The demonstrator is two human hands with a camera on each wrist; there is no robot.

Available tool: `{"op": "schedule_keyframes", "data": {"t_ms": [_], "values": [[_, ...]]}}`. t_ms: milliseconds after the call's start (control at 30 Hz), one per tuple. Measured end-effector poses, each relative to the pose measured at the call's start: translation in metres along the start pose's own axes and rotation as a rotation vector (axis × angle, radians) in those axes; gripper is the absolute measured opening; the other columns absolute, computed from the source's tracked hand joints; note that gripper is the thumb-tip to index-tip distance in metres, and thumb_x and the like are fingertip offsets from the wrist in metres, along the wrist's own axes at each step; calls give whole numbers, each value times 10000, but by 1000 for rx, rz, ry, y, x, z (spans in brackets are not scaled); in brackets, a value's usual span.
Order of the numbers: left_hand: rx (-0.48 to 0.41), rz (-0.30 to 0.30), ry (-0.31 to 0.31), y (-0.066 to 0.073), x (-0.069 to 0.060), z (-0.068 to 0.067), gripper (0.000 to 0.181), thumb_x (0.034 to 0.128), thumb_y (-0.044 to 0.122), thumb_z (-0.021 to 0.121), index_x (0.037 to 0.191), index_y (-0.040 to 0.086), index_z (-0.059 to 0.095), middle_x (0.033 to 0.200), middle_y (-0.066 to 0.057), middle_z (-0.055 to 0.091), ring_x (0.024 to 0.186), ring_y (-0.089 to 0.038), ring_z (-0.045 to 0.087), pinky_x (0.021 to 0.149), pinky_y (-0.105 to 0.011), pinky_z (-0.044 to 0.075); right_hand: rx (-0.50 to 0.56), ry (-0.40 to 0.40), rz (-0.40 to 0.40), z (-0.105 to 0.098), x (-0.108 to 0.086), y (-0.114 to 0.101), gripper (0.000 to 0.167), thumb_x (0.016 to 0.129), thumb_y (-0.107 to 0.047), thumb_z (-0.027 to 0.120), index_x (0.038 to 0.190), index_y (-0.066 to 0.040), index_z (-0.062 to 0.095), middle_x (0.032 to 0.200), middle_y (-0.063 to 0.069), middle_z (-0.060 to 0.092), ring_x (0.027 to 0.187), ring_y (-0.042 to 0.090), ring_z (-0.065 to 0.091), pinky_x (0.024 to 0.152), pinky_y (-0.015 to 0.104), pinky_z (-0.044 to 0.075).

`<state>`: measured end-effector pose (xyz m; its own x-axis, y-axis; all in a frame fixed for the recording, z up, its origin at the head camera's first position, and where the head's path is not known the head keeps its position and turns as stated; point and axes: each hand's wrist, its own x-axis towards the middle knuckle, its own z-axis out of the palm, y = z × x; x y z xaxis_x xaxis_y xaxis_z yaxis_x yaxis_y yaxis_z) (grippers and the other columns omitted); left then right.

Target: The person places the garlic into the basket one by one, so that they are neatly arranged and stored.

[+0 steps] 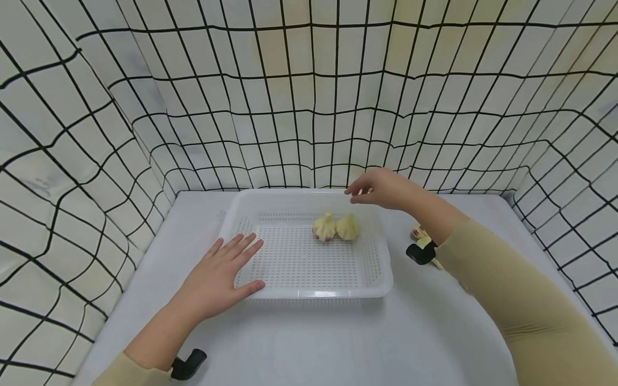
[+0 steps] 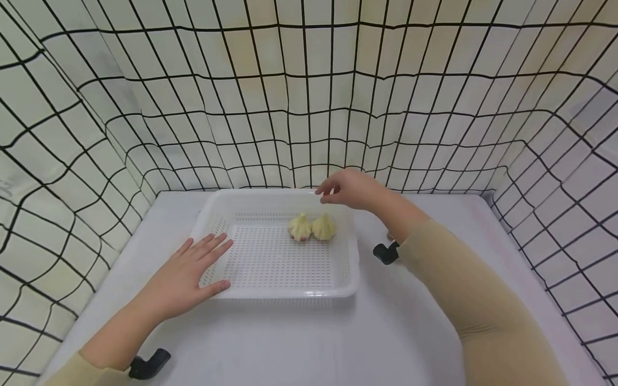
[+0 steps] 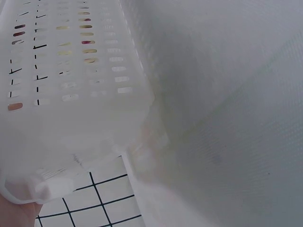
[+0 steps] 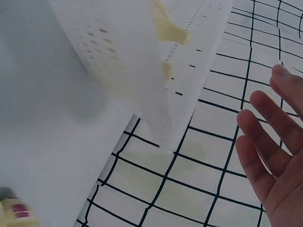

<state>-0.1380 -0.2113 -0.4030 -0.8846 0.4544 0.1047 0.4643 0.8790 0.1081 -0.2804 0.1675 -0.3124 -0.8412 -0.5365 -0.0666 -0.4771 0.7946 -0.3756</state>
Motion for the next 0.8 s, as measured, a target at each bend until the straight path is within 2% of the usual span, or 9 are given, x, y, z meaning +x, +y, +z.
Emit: {"op": "schedule_keyframes", "data": {"t_ms": [133,233,400,600,800], "values": [[3,-8,1,1,-2,0,863,874,637,617,1558,186,346,1619,-37,282,1489,-309,226,1211,-550,114,21,11,11,2,-21,14,253,948,-301,690,1184,-220,735,1099,-35,696,965,166,642,774,354,571],[4,-9,1,1,-2,0,865,874,641,614,1559,188,343,1620,-38,280,1494,-301,216,1212,-548,113,52,14,50,4,-38,27,267,946,-283,695,1198,-203,730,1105,-12,699,954,181,647,759,345,581],[-2,-7,-4,1,-3,-1,867,879,658,595,1566,202,326,1623,-25,270,1496,-290,213,1218,-528,95,74,26,119,12,-68,52,290,939,-304,703,1211,-207,724,1085,-1,697,867,176,633,658,307,574],[4,-10,-3,-1,-3,1,868,882,663,584,1570,208,314,1624,-27,266,1492,-299,223,1221,-520,87,60,62,132,24,-99,80,286,928,-335,711,1181,-206,739,1079,-51,707,901,150,602,730,315,537],[-9,-8,-4,-2,-2,2,860,881,649,600,1567,209,325,1626,-17,261,1494,-292,220,1221,-520,83,70,70,183,34,-125,101,298,932,-319,707,1179,-155,737,1019,-29,693,885,164,594,716,319,522]]}}
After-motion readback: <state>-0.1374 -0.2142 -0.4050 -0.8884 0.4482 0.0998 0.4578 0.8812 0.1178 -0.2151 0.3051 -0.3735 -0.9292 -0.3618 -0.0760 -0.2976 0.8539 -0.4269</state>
